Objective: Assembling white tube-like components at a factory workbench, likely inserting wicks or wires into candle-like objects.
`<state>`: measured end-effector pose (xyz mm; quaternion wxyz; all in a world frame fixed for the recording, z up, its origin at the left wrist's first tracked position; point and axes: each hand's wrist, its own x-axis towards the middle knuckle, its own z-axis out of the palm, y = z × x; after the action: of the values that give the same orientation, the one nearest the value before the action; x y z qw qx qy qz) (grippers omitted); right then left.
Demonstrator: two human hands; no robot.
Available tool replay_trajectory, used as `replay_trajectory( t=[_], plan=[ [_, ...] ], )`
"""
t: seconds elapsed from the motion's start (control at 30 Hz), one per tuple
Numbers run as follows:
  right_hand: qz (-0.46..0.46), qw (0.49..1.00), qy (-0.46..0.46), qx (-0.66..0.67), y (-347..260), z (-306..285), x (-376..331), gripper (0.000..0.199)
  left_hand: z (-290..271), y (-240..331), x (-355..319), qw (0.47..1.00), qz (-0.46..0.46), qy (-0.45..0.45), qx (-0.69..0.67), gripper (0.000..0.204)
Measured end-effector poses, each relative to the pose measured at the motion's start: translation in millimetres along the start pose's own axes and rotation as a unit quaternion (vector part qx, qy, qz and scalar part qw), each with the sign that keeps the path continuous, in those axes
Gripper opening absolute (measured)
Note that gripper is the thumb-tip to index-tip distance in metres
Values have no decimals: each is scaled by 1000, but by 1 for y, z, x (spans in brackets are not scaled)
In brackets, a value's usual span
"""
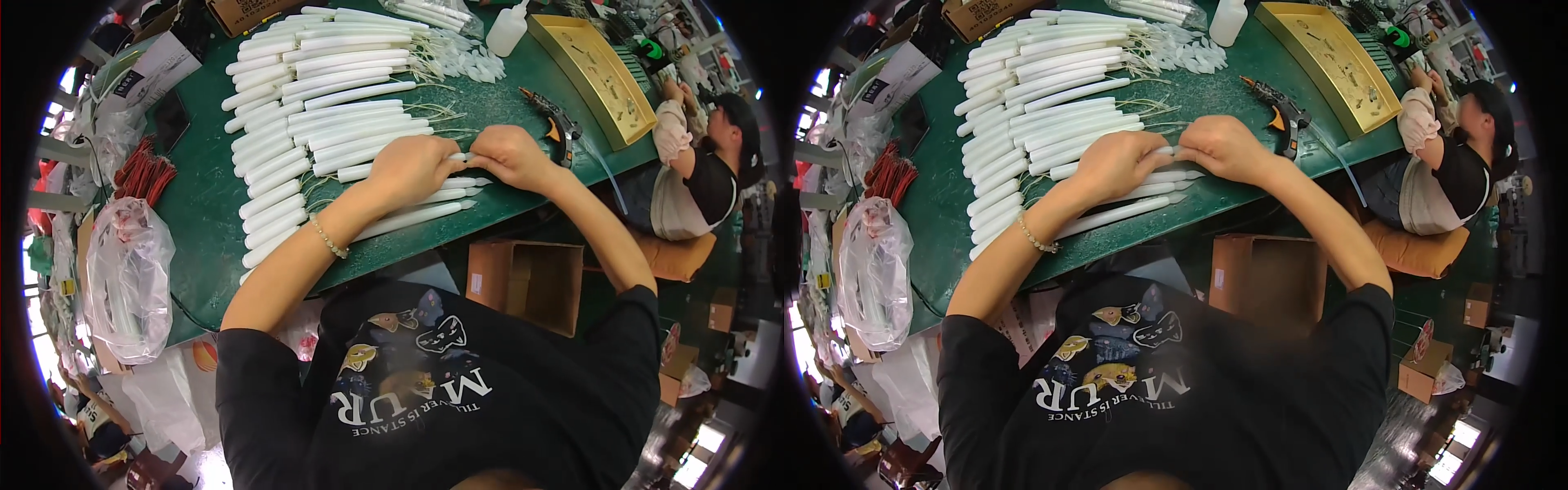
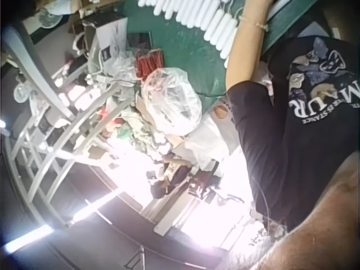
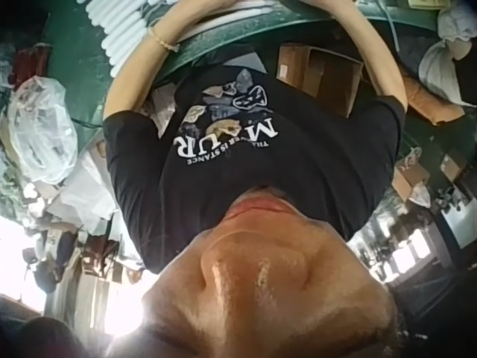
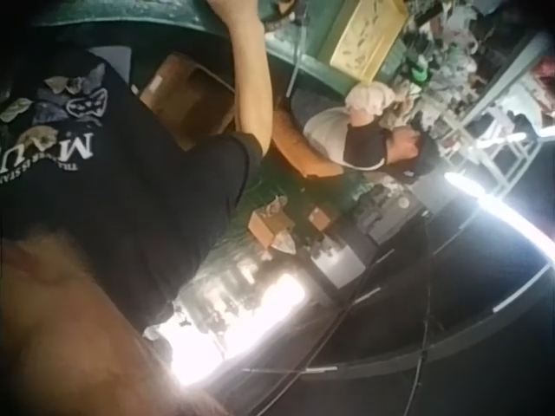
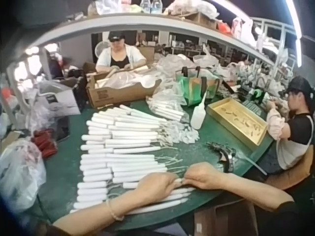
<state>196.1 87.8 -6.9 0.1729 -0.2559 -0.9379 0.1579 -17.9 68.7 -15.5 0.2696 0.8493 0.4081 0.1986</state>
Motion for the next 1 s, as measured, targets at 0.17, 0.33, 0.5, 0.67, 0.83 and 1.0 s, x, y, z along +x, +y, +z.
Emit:
replay_trajectory(
  t=[0.17, 0.33, 0.5, 0.67, 0.83, 1.0],
  plan=[
    [99, 986, 137, 13, -16, 5, -9, 16, -5, 1, -5, 999, 32, 6, -21, 27],
    [418, 851, 314, -43, -28, -20, -50, 17, -13, -2, -5, 993, 68, 100, -7, 22],
    [516, 771, 267, -259, -10, -18, -78, 48, -5, -1, 14, 983, 69, 160, 52, 15],
    [613, 769, 140, -117, -4, -40, -71, 46, 9, -2, 25, 970, 71, 157, 173, 8],
    [628, 764, 146, 17, 6, -40, -80, 38, 2, 0, 20, 981, 55, 172, 65, 9],
    [390, 745, 358, 406, -27, -6, -39, 21, -6, 7, 14, 991, 12, 133, -28, 14]
  ],
)
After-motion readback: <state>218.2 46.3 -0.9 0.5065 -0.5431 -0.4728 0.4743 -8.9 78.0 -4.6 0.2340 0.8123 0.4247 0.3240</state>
